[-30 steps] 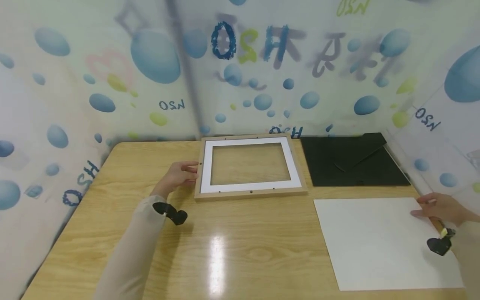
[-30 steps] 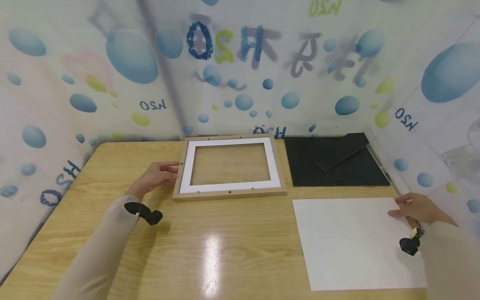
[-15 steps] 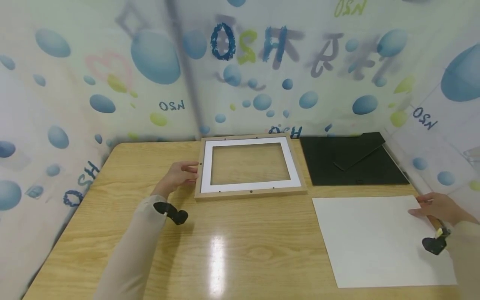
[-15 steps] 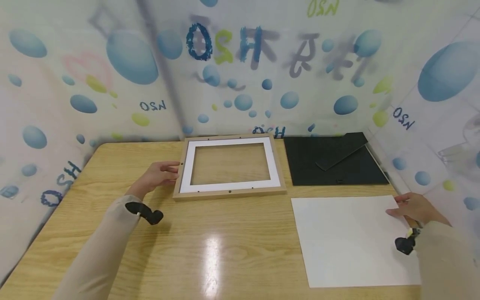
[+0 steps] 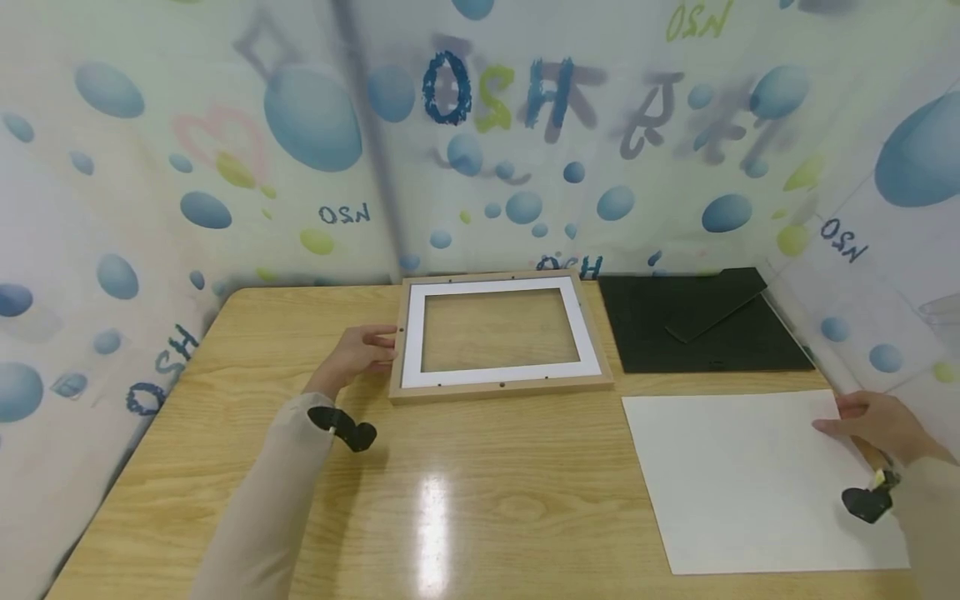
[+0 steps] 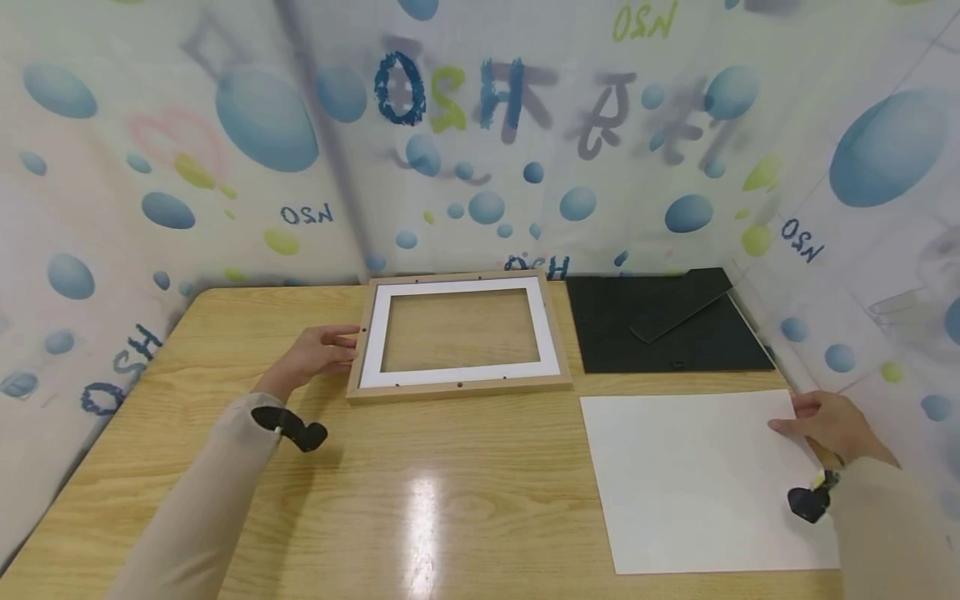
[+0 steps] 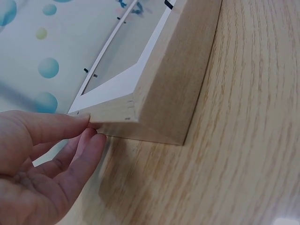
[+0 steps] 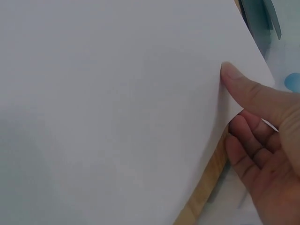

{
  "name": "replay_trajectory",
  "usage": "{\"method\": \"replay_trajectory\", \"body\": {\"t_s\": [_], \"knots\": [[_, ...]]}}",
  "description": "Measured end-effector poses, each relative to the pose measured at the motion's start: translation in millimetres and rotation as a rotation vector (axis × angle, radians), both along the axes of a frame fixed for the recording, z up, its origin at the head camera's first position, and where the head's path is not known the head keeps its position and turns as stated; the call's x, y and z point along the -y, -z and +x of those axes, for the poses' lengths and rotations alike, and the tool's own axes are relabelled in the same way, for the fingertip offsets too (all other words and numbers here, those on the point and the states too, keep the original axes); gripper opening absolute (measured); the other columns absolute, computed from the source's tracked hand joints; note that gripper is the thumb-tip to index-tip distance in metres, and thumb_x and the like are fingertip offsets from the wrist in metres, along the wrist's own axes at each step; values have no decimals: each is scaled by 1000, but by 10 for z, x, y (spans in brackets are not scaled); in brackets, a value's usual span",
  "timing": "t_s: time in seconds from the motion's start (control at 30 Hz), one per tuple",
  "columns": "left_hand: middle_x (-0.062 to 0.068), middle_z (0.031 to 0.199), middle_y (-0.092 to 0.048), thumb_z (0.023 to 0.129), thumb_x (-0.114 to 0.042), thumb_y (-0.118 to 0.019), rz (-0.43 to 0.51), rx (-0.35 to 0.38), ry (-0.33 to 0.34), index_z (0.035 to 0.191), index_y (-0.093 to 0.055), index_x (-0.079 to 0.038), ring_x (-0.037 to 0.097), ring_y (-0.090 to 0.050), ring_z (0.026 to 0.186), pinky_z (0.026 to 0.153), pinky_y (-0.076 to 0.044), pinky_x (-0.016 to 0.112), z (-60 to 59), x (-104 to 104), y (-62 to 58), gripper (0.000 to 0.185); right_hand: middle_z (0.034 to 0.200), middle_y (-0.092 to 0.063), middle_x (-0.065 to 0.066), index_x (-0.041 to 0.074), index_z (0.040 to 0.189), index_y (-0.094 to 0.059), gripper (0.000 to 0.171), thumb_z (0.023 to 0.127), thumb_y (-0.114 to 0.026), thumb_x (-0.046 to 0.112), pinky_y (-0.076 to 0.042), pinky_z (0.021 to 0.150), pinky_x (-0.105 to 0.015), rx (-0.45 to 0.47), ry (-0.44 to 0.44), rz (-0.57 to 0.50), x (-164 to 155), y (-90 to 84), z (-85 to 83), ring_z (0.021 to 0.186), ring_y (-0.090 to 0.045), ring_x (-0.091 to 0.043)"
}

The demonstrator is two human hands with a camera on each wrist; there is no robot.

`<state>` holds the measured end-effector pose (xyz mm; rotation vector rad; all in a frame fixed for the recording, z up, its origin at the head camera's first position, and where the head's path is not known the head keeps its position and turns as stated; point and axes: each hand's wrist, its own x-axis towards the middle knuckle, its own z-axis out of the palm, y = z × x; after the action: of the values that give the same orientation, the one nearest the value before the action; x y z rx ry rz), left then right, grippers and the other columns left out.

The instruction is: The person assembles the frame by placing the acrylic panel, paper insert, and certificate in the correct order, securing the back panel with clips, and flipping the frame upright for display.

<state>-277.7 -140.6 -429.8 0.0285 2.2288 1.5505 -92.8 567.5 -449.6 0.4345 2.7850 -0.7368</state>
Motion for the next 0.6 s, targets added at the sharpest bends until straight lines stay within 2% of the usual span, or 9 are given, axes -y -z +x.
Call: {"method": "replay_trajectory", "body": {"t_s": [0.1,0.23,0.33,0.43,0.6], "knots": [[26,126,-46,88,2,-57,-2,2,-5,136,-40,0,26,-55,101,85,-48,38,-1,-1,0,52,88,-55,-31,-24,111,-38,95,66,-76,50,-50,60,-35,-65,17,-10,-11,36,34,75,-54,-32],[26,126,-47,88,2,-57,-5,-2,-2,136,-40,0,25,-55,100,84,-49,38,-1,-4,2,52,84,-59,-24,-24,111,-43,78,71,-77,34,-48,55,-27,-99,30,-25,-39,75,57,71,-54,-25],[27,126,-46,88,2,-57,-3,-5,-2,136,-40,1,25,-55,100,85,-49,39,-2,-3,7,52,85,-59,-27,-24,111,-43,72,76,-75,30,-50,60,-34,-102,35,-42,-60,94,71,74,-55,-30],[27,126,-46,88,2,-57,1,-3,-5,136,-39,1,25,-55,100,85,-48,39,-1,3,11,52,97,-55,-36,-24,114,-42,76,80,-69,38,-46,71,-49,-107,36,-62,-66,102,97,84,-50,-41],[27,126,-46,88,3,-57,-1,1,-9,137,-39,1,24,-56,99,85,-48,39,4,3,1,52,108,-50,-39,-23,114,-44,79,81,-65,46,-41,77,-53,-111,34,-61,-64,62,103,92,-43,-47]]}}
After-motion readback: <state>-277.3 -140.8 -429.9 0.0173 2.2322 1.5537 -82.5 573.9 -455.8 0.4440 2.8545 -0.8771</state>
